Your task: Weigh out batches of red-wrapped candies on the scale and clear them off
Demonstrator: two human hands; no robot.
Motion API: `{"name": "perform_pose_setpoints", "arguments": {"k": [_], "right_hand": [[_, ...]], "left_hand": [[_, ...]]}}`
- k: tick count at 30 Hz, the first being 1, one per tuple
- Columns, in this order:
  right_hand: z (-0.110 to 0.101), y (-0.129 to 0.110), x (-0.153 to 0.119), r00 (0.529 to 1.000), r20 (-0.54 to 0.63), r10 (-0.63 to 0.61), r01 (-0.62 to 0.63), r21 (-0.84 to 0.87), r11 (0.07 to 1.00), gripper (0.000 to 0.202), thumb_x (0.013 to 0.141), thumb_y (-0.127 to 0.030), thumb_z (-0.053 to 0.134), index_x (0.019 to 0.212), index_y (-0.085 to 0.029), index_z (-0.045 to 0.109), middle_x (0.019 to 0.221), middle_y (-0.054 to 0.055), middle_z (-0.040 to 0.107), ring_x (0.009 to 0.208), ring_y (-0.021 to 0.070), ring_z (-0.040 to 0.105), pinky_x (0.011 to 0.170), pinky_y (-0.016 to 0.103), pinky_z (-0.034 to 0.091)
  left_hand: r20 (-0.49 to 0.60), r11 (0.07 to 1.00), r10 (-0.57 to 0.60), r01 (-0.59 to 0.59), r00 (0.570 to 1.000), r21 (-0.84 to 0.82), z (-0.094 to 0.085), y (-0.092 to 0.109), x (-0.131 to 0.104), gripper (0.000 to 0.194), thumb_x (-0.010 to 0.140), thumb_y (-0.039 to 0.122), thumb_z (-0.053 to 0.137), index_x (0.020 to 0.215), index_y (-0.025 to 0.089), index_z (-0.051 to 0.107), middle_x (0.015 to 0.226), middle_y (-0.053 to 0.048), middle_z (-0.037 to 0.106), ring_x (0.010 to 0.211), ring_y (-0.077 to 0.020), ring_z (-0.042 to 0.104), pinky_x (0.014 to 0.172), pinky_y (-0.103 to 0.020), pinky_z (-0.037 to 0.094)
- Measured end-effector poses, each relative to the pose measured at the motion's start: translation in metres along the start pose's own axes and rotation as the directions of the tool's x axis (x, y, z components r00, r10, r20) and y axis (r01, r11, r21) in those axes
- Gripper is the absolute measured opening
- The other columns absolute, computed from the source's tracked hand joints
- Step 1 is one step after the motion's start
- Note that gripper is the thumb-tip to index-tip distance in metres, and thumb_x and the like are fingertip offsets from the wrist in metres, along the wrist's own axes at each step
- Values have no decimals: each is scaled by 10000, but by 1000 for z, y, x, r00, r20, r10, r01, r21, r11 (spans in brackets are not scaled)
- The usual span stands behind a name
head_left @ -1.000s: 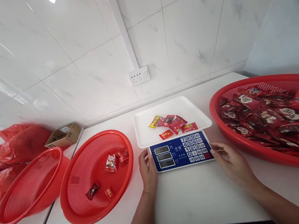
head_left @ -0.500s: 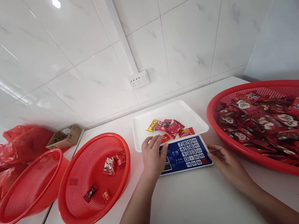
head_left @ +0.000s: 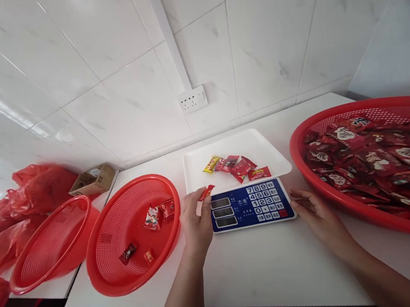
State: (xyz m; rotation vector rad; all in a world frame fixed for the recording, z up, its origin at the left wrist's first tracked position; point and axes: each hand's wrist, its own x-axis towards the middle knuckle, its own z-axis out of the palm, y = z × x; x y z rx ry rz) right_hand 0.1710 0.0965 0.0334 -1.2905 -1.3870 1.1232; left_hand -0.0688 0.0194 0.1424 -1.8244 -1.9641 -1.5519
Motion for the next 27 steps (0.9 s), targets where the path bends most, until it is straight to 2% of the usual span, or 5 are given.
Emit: {"name": "perform_pose_setpoints", "arguments": {"k": [2, 5, 8, 11, 27], "right_hand": [[0, 1, 0, 1000, 8, 10, -10, -12, 1000, 352, 762, -465, 529, 1040, -249, 512, 1097, 89, 600, 1026, 264, 578, 893, 451, 483], [0, 3, 1, 1000, 8, 18, -18, -24, 1000, 371, 752, -472, 534, 1042, -241, 515, 1109, 96, 596, 1018, 269, 582, 906, 465, 472], [2, 5, 1, 1000, 3, 2, -2, -25, 1000, 370, 751, -475, 542, 1040, -246, 516, 1065, 85, 612, 987, 260, 595, 888, 453, 487], [3, 4, 1, 1000, -4, -3, 3, -24, 1000, 387, 740, -476, 548, 1042, -237, 517, 1058, 89, 613, 976, 261, 599, 882, 455, 491], [5, 0, -3, 999, -34, -11, 10, -26, 1000, 348, 758, -452, 537, 1032, -238, 518, 1088, 94, 602, 1006, 259, 584, 918, 458, 464]], "left_hand": [[8, 998, -61, 61, 998, -11, -13, 0, -17, 186, 899, 296, 480, 1014, 204, 594, 907, -57, 634, 834, -189, 577, 740, -303, 455], [165, 998, -62, 64, 984, -4, -23, -4, -45, 179, 911, 283, 442, 974, 202, 588, 850, -55, 617, 787, -188, 556, 702, -299, 440], [329, 997, -67, 75, 942, -12, -22, -6, -71, 191, 920, 268, 412, 934, 203, 591, 797, -58, 604, 758, -193, 536, 673, -302, 425], [387, 994, -94, 109, 917, -17, -17, -6, -87, 189, 919, 275, 418, 901, 204, 592, 763, -55, 601, 730, -190, 527, 658, -302, 419], [431, 998, -28, 50, 902, -41, 4, -4, -94, 146, 863, 302, 550, 898, 193, 640, 739, -57, 636, 719, -194, 555, 633, -302, 451]]}}
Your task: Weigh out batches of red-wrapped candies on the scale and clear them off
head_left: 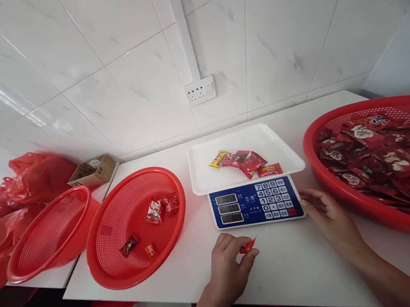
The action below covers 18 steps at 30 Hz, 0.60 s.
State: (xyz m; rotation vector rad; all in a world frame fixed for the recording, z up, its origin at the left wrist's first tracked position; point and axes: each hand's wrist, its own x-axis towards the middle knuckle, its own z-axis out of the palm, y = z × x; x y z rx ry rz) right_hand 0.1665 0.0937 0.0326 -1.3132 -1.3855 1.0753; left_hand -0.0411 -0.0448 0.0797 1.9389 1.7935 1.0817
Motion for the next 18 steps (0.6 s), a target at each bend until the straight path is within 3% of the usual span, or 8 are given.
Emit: {"name": "perform_pose_setpoints", "arguments": {"k": [5, 8, 14, 18], "right_hand": [[0, 3, 1, 1000, -7, 4, -4, -17, 1000, 380, 743, -470, 546, 1038, -231, 528, 1067, 91, 613, 986, 260, 588, 914, 478, 461], [0, 6, 3, 1000, -6, -9, 9, -14, 1000, 379, 740, -473, 552, 1032, -233, 532, 1053, 84, 618, 974, 253, 594, 898, 461, 477], [0, 6, 4, 999, 25, -23, 23, -6, 1000, 345, 747, -454, 540, 1017, -239, 537, 1022, 73, 628, 934, 242, 609, 849, 420, 508], [0, 5, 4, 999, 31, -8, 8, -9, 1000, 373, 746, -457, 534, 1043, -231, 524, 1063, 84, 617, 979, 247, 595, 880, 419, 488]], "left_hand": [[-48, 1000, 26, -25, 999, 9, -2, -1, -1, 170, 882, 286, 527, 960, 186, 640, 792, -61, 640, 754, -191, 553, 661, -311, 469], [-96, 996, 62, -56, 993, 65, -9, 1, 11, 209, 907, 241, 476, 1060, 187, 608, 890, -73, 628, 826, -194, 544, 723, -326, 470], [-145, 964, 136, -98, 980, 247, -27, 7, 73, 304, 945, 261, 386, 1204, 187, 526, 998, -92, 586, 929, -210, 523, 810, -357, 467], [-129, 923, 215, -158, 968, 351, -24, 9, 115, 370, 924, 343, 439, 1248, 167, 470, 1128, -118, 564, 1084, -250, 478, 915, -415, 429]]}}
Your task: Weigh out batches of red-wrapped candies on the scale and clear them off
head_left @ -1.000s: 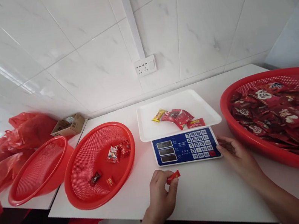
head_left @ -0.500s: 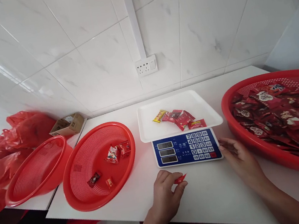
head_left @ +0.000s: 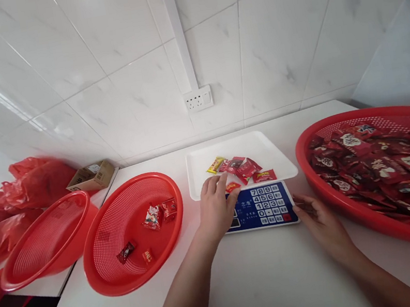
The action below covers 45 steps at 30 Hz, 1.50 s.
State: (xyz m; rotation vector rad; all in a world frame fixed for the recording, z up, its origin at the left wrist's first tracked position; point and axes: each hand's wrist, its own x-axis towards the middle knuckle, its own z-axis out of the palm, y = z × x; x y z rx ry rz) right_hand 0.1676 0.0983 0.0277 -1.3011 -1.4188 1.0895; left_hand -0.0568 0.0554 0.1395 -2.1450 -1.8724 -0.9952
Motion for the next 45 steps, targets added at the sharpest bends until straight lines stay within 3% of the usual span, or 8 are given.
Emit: {"name": "perform_pose_setpoints", "arguments": {"k": [7, 12, 17, 22, 25, 32, 38, 45], "right_hand": [[0, 2, 0, 1000, 24, -4, 3, 12, 1000, 382, 757, -471, 519, 1047, -223, 519, 1082, 94, 614, 993, 244, 592, 890, 419, 485], [-1, -2, -1, 1000, 28, -10, 10, 8, 1000, 378, 754, -471, 522, 1039, -223, 527, 1061, 83, 630, 971, 233, 609, 861, 386, 509], [-1, -1, 0, 999, 16, -34, 33, 24, 999, 362, 750, -471, 532, 1017, -228, 535, 1022, 76, 640, 939, 233, 622, 836, 388, 522], [0, 3, 0, 997, 41, -59, 59, -3, 998, 348, 784, -458, 516, 1051, -235, 530, 1051, 77, 621, 962, 232, 606, 854, 403, 512], [0, 4, 0, 997, 46, -68, 67, 11, 998, 336, 789, -445, 512, 1054, -237, 522, 1064, 80, 617, 966, 231, 603, 857, 408, 511], [0, 4, 1, 999, 34, -30, 30, 7, 1000, 351, 763, -452, 518, 1037, -233, 519, 1039, 83, 620, 929, 235, 610, 829, 403, 520], [0, 1, -1, 999, 27, -22, 23, -33, 999, 361, 774, -472, 512, 1045, -235, 525, 1031, 76, 627, 948, 243, 610, 863, 419, 503], [0, -4, -4, 1000, 22, -2, 3, -41, 999, 369, 758, -467, 511, 1047, -238, 518, 1065, 78, 623, 996, 253, 593, 900, 429, 481]], "left_hand": [[28, 998, -17, 15, 999, 64, 27, -5, 42, 361, 841, 270, 577, 1187, 180, 532, 1166, -99, 582, 1147, -270, 458, 981, -446, 370], [0, 998, -44, 44, 999, 37, 22, -7, 46, 275, 838, 130, 535, 1093, 211, 595, 1046, -51, 652, 998, -220, 553, 923, -397, 417], [-99, 995, -96, 95, 990, -19, 8, -7, 19, 282, 863, 135, 490, 1105, 236, 591, 1031, -45, 651, 1007, -212, 560, 982, -437, 366], [129, 993, -103, 95, 986, 64, 2, -13, -7, 373, 849, 216, 545, 1221, 241, 520, 1303, -90, 508, 1276, -297, 360, 1026, -536, 295], [65, 994, -108, 105, 992, 41, -8, -14, -17, 443, 862, 294, 548, 1289, 241, 444, 1376, -98, 429, 1336, -300, 250, 1039, -543, 276], [-177, 995, -87, 95, 980, 40, -41, -16, -70, 323, 899, 236, 482, 1222, 233, 488, 1242, -90, 538, 1267, -244, 382, 999, -456, 385], [-21, 900, -267, 257, 963, 352, -79, -28, -114, 450, 891, 304, 469, 1330, 246, 390, 1394, -112, 391, 1315, -300, 292, 1000, -526, 348], [41, 824, -413, 354, 910, 442, -95, -29, -121, 441, 877, 352, 487, 1288, 196, 449, 1232, -121, 568, 1153, -293, 506, 922, -471, 438]]}}
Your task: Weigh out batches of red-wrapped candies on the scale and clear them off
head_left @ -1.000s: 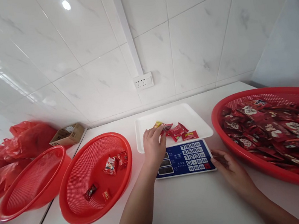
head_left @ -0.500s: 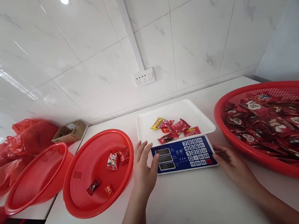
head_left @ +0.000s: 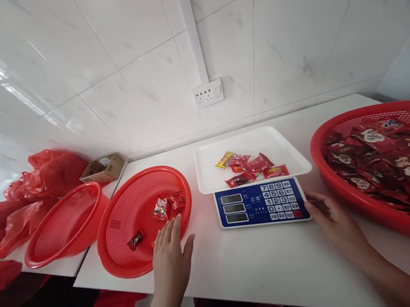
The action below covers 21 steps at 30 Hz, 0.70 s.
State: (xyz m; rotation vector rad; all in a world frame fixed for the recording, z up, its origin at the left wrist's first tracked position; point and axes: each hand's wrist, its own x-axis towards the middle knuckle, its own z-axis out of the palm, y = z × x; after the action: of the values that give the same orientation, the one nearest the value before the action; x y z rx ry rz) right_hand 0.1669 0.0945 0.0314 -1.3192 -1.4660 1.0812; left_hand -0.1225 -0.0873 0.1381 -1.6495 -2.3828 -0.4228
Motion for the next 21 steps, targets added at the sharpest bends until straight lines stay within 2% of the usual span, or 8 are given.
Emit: {"name": "perform_pose_setpoints", "arguments": {"k": [4, 9, 12, 15, 18, 21], "right_hand": [[-1, 5, 0, 1000, 0, 21, -21, -9, 1000, 390, 743, -499, 505, 1052, -261, 516, 1071, 63, 614, 1006, 261, 586, 925, 453, 459], [1, 5, 1, 1000, -9, 23, -24, -15, 1000, 424, 698, -553, 511, 1011, -267, 516, 1049, 76, 613, 983, 291, 594, 912, 492, 461], [1, 2, 1, 1000, -7, 29, -29, -30, 999, 441, 686, -565, 514, 1002, -258, 515, 1057, 94, 611, 970, 300, 597, 905, 500, 463], [1, 3, 2, 1000, 3, 7, -7, -20, 1000, 431, 703, -548, 513, 1016, -252, 514, 1056, 89, 617, 977, 294, 597, 901, 488, 469], [1, 9, 3, 1000, -1, -16, 16, -34, 999, 392, 733, -524, 514, 1020, -258, 523, 1028, 74, 631, 964, 283, 606, 883, 467, 483], [1, 14, 4, 999, -5, -50, 50, -37, 998, 371, 759, -505, 506, 1032, -255, 524, 1032, 75, 633, 959, 273, 611, 873, 454, 491]], "left_hand": [[65, 1000, 1, 0, 998, -4, 3, 7, 2, 393, 885, 277, 481, 1268, 192, 469, 1177, -99, 610, 1026, -258, 594, 791, -378, 511], [-9, 999, 18, -18, 1000, 46, 15, -2, 11, 336, 893, 180, 430, 1213, 223, 524, 1095, -59, 656, 914, -207, 632, 675, -279, 510], [-68, 992, 90, -84, 994, 92, 22, -20, 26, 337, 900, 179, 414, 1208, 234, 536, 1086, -49, 665, 885, -197, 630, 699, -279, 493], [-87, 983, 136, -124, 987, 132, 26, -45, 49, 332, 911, 193, 397, 1201, 241, 552, 1078, -46, 667, 920, -198, 614, 874, -337, 433], [-68, 982, 43, -29, 997, 188, 28, -75, 76, 349, 911, 189, 386, 1211, 251, 552, 1063, -39, 666, 978, -187, 591, 1008, -349, 311], [-92, 972, -62, 81, 994, 222, 29, -104, 99, 382, 903, 156, 350, 1226, 212, 545, 1094, -67, 647, 993, -211, 579, 979, -353, 328]]}}
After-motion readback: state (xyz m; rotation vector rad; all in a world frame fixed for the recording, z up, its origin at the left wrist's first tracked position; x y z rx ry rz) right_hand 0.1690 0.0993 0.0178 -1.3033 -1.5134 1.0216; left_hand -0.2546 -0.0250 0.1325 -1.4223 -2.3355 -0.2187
